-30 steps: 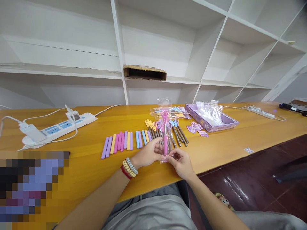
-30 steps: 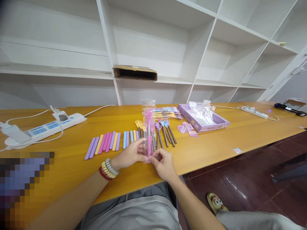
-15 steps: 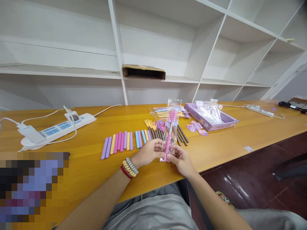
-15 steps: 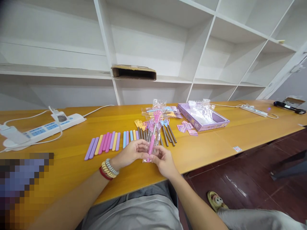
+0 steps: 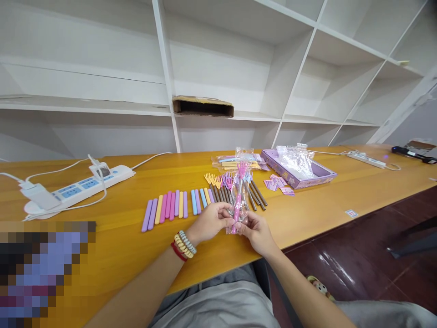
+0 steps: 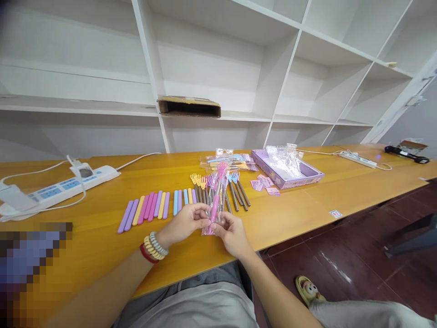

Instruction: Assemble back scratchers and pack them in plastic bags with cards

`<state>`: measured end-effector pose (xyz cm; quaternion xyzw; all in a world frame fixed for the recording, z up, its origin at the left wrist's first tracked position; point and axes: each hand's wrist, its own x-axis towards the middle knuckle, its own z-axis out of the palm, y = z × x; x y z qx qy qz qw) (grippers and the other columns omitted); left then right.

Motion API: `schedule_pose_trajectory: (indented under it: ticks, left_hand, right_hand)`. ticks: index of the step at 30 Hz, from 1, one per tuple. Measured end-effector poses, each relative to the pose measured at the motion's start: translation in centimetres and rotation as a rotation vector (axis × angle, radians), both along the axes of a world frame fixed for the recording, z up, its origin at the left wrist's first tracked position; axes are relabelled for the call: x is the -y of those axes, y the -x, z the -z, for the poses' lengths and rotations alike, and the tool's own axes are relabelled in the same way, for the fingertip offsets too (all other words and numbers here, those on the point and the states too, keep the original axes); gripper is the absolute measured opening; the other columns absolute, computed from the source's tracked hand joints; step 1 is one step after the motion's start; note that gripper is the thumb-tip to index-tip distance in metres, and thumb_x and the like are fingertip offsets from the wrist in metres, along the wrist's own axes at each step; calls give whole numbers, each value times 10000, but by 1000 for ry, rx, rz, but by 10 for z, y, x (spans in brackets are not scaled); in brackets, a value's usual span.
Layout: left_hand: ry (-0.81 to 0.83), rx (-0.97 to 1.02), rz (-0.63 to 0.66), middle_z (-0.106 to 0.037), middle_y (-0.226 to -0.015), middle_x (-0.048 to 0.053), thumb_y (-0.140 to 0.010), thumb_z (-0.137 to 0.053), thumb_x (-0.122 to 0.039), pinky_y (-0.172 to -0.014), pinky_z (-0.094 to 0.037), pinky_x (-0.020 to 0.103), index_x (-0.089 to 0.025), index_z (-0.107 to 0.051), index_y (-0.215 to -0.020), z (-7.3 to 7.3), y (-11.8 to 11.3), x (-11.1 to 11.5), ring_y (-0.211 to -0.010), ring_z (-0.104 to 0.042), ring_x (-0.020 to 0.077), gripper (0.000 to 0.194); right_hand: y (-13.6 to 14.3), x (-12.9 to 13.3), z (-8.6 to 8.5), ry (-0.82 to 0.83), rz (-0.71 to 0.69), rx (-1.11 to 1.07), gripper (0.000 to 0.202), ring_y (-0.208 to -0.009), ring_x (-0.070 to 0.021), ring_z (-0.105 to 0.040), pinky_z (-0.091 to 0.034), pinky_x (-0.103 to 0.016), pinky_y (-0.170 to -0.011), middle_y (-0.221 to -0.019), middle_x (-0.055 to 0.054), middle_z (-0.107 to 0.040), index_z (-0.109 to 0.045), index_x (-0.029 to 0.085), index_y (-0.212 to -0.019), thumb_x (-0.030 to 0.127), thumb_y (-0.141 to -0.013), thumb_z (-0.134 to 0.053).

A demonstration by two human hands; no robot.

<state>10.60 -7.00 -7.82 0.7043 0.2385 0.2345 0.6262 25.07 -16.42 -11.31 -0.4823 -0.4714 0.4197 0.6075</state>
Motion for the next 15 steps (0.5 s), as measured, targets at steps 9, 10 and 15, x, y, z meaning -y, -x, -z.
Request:
schedule_pose_trajectory:
  ticks: [9,10,15]
  left_hand:
    - [-83,-64,7,-597,-674,7,-702,-662,-230,-590,-449,258,-121,-600,-929,-1,2,-1,-625,-572,134,259]
    - [-81,-67,7,-590,-666,2,-698,-668,-233,-583,-444,254,-124,-598,-921,-1,2,-1,-616,-566,131,258]
    - [-101,-75,20,-577,-645,-7,-694,-673,-246,-572,-432,250,-129,-597,-909,-3,2,0,-591,-549,124,257]
  right_hand:
    - [3,3,-9,-13,-28,12,262,-575,-104,-472,-424,-242,-568,-648,16,-537,-613,172,-809,361,-671,-730]
    - [3,3,-8,-3,-26,27,269,-567,-105,-476,-423,-241,-558,-640,16,-540,-621,172,-826,367,-673,-725]
    - [-1,2,-2,5,-1,110,258,-527,-96,-458,-393,-225,-521,-594,24,-524,-629,161,-895,353,-728,-666]
